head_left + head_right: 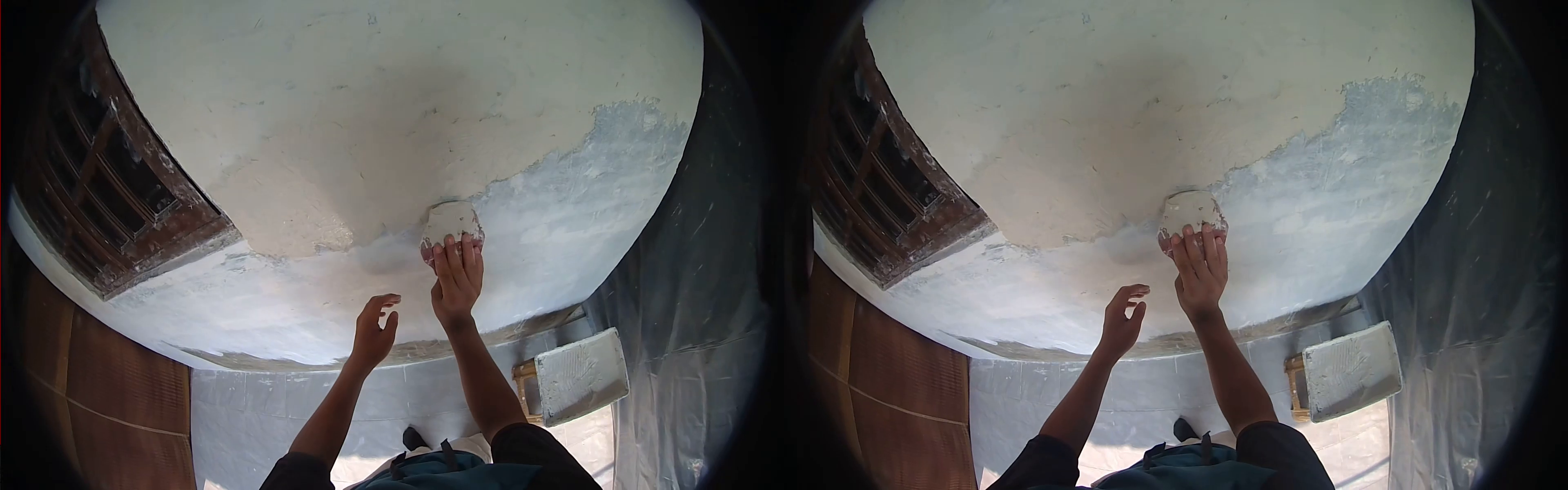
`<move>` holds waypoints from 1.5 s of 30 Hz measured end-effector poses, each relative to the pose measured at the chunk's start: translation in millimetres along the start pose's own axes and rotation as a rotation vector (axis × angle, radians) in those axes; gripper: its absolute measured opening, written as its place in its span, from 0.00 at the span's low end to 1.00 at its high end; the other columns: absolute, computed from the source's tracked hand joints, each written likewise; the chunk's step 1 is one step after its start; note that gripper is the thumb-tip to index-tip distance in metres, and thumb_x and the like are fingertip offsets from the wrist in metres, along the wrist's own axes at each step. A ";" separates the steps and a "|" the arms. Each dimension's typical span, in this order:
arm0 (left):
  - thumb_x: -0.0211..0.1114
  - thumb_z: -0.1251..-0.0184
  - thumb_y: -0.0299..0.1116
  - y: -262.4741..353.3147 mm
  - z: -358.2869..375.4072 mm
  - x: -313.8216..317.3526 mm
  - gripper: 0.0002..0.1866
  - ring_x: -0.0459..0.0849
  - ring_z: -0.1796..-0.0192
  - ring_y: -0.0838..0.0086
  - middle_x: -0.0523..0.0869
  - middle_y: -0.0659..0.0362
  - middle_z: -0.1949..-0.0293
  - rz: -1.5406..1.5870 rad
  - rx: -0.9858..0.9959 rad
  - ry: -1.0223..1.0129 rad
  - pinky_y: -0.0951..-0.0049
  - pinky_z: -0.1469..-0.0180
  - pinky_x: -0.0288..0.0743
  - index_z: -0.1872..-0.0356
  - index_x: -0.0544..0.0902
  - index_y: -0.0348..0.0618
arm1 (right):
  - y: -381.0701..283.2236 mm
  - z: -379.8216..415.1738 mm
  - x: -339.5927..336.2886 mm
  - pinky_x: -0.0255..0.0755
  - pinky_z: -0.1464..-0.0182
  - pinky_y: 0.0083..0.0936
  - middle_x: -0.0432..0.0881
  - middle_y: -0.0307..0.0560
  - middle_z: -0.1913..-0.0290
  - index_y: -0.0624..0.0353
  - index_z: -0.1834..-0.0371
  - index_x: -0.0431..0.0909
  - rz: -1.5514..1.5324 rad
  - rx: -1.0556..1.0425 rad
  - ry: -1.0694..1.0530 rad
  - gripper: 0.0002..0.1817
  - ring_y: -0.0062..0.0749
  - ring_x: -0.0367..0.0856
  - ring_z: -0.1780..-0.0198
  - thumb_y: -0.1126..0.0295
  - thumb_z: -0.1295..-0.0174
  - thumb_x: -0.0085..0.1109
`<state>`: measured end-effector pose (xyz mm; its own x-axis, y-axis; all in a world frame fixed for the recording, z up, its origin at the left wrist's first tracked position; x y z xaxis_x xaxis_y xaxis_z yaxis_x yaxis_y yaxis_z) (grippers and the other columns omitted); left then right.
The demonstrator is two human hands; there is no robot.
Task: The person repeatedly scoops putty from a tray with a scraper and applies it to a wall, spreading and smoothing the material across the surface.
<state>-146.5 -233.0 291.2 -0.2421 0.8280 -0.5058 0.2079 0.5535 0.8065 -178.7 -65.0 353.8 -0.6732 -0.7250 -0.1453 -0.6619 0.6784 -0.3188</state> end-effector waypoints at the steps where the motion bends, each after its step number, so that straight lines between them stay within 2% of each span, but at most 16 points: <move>1: 0.56 0.41 0.22 -3.4 1.4 -2.4 0.16 0.79 0.49 0.67 0.80 0.56 0.53 -0.005 -0.008 -0.011 0.67 0.49 0.71 0.51 0.75 0.43 | -0.2 1.8 4.9 0.60 0.37 0.46 0.75 0.42 0.41 0.54 0.48 0.79 0.036 0.003 -0.003 0.23 0.46 0.68 0.36 0.83 0.48 0.50; 8: 0.56 0.40 0.22 -23.3 10.7 -18.2 0.15 0.79 0.48 0.68 0.81 0.57 0.52 -0.022 -0.037 -0.039 0.68 0.49 0.71 0.51 0.76 0.43 | 5.3 12.8 29.2 0.55 0.35 0.44 0.76 0.41 0.41 0.51 0.48 0.79 0.149 0.009 0.074 0.23 0.44 0.68 0.36 0.80 0.47 0.48; 11: 0.56 0.40 0.21 -32.3 13.7 -21.1 0.15 0.78 0.48 0.70 0.81 0.57 0.52 -0.023 -0.052 -0.054 0.71 0.50 0.71 0.51 0.76 0.41 | 4.6 16.3 32.2 0.54 0.37 0.44 0.74 0.44 0.40 0.54 0.46 0.78 0.180 -0.018 0.079 0.24 0.48 0.67 0.35 0.81 0.47 0.47; 20: 0.56 0.39 0.22 -53.5 21.2 -18.0 0.15 0.78 0.47 0.69 0.81 0.57 0.52 0.054 -0.141 -0.041 0.69 0.49 0.71 0.51 0.76 0.42 | 13.6 34.3 32.2 0.52 0.38 0.41 0.76 0.41 0.41 0.51 0.47 0.78 0.286 -0.131 0.084 0.23 0.42 0.70 0.37 0.80 0.48 0.49; 26: 0.55 0.39 0.22 -43.3 23.1 -8.6 0.14 0.78 0.47 0.69 0.81 0.57 0.51 0.100 -0.160 -0.061 0.69 0.49 0.71 0.51 0.76 0.42 | 20.1 45.9 13.0 0.49 0.39 0.44 0.76 0.37 0.41 0.49 0.47 0.78 0.256 -0.099 -0.052 0.24 0.38 0.69 0.36 0.80 0.49 0.50; 28: 0.55 0.38 0.23 -35.2 21.8 -7.7 0.14 0.79 0.47 0.70 0.82 0.58 0.52 0.085 -0.159 -0.074 0.69 0.49 0.71 0.51 0.76 0.42 | 23.8 51.6 1.4 0.52 0.41 0.42 0.77 0.31 0.42 0.46 0.46 0.78 0.293 -0.029 -0.176 0.23 0.33 0.72 0.39 0.78 0.46 0.51; 29: 0.55 0.38 0.23 -30.9 19.0 -7.1 0.14 0.79 0.47 0.70 0.82 0.58 0.52 0.103 -0.153 -0.068 0.69 0.49 0.71 0.51 0.76 0.42 | 19.6 51.8 -9.6 0.52 0.40 0.42 0.78 0.36 0.45 0.50 0.48 0.77 0.290 -0.025 -0.211 0.23 0.34 0.73 0.40 0.80 0.48 0.50; 30: 0.56 0.38 0.23 -27.8 17.3 -6.0 0.14 0.79 0.48 0.70 0.82 0.58 0.53 0.107 -0.149 -0.074 0.69 0.49 0.71 0.51 0.76 0.42 | 13.3 54.3 -21.9 0.52 0.40 0.42 0.78 0.36 0.45 0.50 0.48 0.77 0.297 -0.042 -0.216 0.23 0.34 0.73 0.40 0.80 0.48 0.50; 32: 0.56 0.38 0.23 -20.3 8.5 -3.7 0.14 0.79 0.48 0.71 0.82 0.58 0.53 0.129 -0.138 -0.070 0.69 0.49 0.71 0.51 0.76 0.42 | 15.9 50.6 -48.0 0.54 0.39 0.41 0.80 0.44 0.48 0.54 0.51 0.77 0.075 0.084 -0.163 0.20 0.35 0.76 0.43 0.81 0.48 0.50; 33: 0.55 0.37 0.24 -14.8 3.8 -1.1 0.13 0.79 0.48 0.72 0.82 0.58 0.53 0.125 -0.112 -0.082 0.70 0.49 0.71 0.51 0.76 0.42 | 9.1 33.1 -61.7 0.64 0.45 0.38 0.81 0.50 0.54 0.59 0.55 0.76 -0.024 0.103 -0.145 0.15 0.39 0.79 0.50 0.82 0.45 0.49; 34: 0.54 0.36 0.24 -9.4 -1.9 1.1 0.13 0.79 0.47 0.73 0.82 0.58 0.54 0.117 -0.084 -0.094 0.71 0.49 0.71 0.51 0.76 0.42 | 4.8 18.2 -66.8 0.64 0.45 0.38 0.81 0.50 0.54 0.59 0.55 0.76 -0.021 0.088 -0.153 0.15 0.39 0.79 0.50 0.82 0.45 0.49; 36: 0.54 0.36 0.24 -0.1 -14.9 4.0 0.12 0.79 0.48 0.73 0.82 0.58 0.54 0.121 -0.032 -0.078 0.71 0.50 0.71 0.51 0.76 0.41 | 17.6 -8.9 -65.0 0.72 0.54 0.33 0.80 0.52 0.60 0.62 0.56 0.75 -0.290 0.291 -0.216 0.11 0.43 0.80 0.57 0.83 0.42 0.48; 37: 0.54 0.36 0.24 5.1 -22.7 4.9 0.13 0.79 0.48 0.73 0.82 0.58 0.54 0.110 -0.006 -0.066 0.71 0.50 0.71 0.51 0.76 0.41 | 16.9 -28.3 -63.2 0.74 0.60 0.31 0.79 0.54 0.63 0.64 0.57 0.73 -0.314 0.267 -0.241 0.09 0.47 0.80 0.61 0.82 0.40 0.48; 38: 0.55 0.37 0.24 9.9 -27.9 6.0 0.13 0.79 0.49 0.72 0.82 0.57 0.54 0.096 0.019 -0.055 0.71 0.50 0.71 0.51 0.76 0.41 | 17.5 -44.9 -60.5 0.74 0.60 0.32 0.79 0.56 0.63 0.65 0.57 0.73 -0.350 0.306 -0.283 0.10 0.48 0.80 0.63 0.82 0.41 0.50; 43: 0.59 0.42 0.23 28.6 -41.7 9.5 0.15 0.79 0.51 0.69 0.81 0.56 0.54 -0.018 0.208 0.078 0.69 0.52 0.72 0.52 0.75 0.41 | 18.4 -97.8 -40.0 0.73 0.62 0.33 0.79 0.59 0.63 0.66 0.54 0.71 -0.385 0.167 -0.378 0.12 0.50 0.80 0.64 0.82 0.42 0.52; 45: 0.61 0.45 0.22 29.9 -44.6 9.8 0.17 0.79 0.52 0.67 0.81 0.56 0.54 -0.051 0.289 0.136 0.68 0.52 0.71 0.52 0.75 0.41 | 16.0 -104.5 -34.5 0.73 0.64 0.25 0.79 0.58 0.67 0.66 0.53 0.70 -0.376 0.035 -0.310 0.14 0.41 0.80 0.68 0.85 0.43 0.50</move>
<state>-184.9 -212.3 323.9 -0.3793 0.7895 -0.4825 0.4481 0.6129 0.6508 -200.5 -16.8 451.6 -0.2560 -0.9240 -0.2841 -0.8252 0.3619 -0.4336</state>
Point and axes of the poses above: each hand's wrist, its own z-axis away from the middle knuckle, its own x-axis out of the palm, y = z × x, the point moved 9 cm from there along -z, towards the middle knuckle
